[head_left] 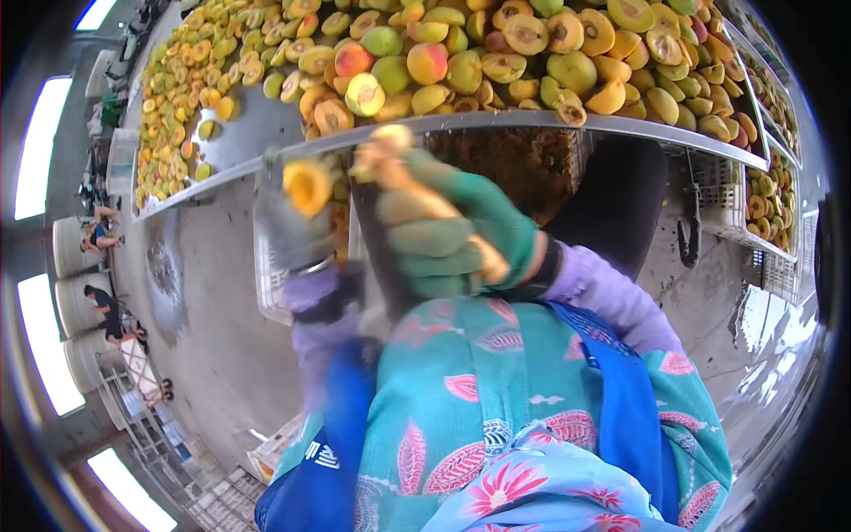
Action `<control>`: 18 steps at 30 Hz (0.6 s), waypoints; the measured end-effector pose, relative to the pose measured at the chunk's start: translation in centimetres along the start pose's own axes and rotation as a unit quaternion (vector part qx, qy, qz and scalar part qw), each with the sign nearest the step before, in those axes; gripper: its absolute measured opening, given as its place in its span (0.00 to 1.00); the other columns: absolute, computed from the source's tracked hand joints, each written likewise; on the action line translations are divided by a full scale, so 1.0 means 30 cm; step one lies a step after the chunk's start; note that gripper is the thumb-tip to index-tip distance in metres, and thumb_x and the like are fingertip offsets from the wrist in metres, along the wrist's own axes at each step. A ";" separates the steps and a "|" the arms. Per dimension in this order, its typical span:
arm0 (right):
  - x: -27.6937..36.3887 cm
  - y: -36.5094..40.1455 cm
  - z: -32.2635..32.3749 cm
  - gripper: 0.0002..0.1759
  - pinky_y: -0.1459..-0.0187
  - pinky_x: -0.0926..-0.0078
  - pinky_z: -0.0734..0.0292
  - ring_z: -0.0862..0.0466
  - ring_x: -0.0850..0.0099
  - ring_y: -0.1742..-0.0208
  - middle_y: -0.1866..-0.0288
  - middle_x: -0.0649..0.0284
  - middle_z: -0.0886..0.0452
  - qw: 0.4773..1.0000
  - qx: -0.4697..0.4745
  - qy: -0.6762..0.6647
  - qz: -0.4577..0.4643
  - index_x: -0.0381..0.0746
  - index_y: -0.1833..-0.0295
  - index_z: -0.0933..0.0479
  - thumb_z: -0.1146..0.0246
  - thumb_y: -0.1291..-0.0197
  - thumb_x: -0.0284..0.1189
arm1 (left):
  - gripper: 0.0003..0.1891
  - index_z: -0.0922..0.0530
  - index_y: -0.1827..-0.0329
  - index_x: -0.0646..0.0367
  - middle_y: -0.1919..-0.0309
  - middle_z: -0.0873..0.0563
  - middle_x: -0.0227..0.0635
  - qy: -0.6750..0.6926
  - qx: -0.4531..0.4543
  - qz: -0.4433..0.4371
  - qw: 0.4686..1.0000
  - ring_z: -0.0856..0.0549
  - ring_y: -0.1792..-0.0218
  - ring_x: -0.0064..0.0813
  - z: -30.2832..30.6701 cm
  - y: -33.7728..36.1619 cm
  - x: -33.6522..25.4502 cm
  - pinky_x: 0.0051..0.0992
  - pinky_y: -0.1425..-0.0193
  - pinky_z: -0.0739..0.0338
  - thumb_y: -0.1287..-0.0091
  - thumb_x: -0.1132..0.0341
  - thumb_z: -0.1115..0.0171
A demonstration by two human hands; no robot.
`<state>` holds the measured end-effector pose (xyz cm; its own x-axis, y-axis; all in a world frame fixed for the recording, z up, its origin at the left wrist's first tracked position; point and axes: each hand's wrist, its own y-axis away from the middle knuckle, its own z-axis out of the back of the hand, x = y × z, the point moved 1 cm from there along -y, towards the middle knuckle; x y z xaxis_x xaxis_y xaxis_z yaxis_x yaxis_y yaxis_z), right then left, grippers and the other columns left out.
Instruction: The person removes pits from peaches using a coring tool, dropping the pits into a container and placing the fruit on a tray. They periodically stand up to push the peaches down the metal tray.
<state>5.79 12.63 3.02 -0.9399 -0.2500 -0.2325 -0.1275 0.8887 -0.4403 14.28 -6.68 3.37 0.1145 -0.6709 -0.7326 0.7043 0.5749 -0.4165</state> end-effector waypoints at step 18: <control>0.187 0.012 0.020 0.21 0.67 0.51 0.26 0.20 0.43 0.67 0.71 0.45 0.20 0.238 -0.479 0.822 0.192 0.35 0.58 0.27 0.46 0.31 0.46 | 0.13 0.21 0.51 0.61 0.58 0.14 0.37 0.029 0.139 -0.069 0.987 0.15 0.57 0.34 -0.264 -0.136 -0.130 0.31 0.51 0.20 0.37 0.68 0.36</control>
<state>0.67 11.31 1.05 0.3076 -0.2915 0.9058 0.7957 0.6007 -0.0769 5.40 -2.72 3.65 -0.0311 -0.7008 -0.7126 0.8764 0.3237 -0.3566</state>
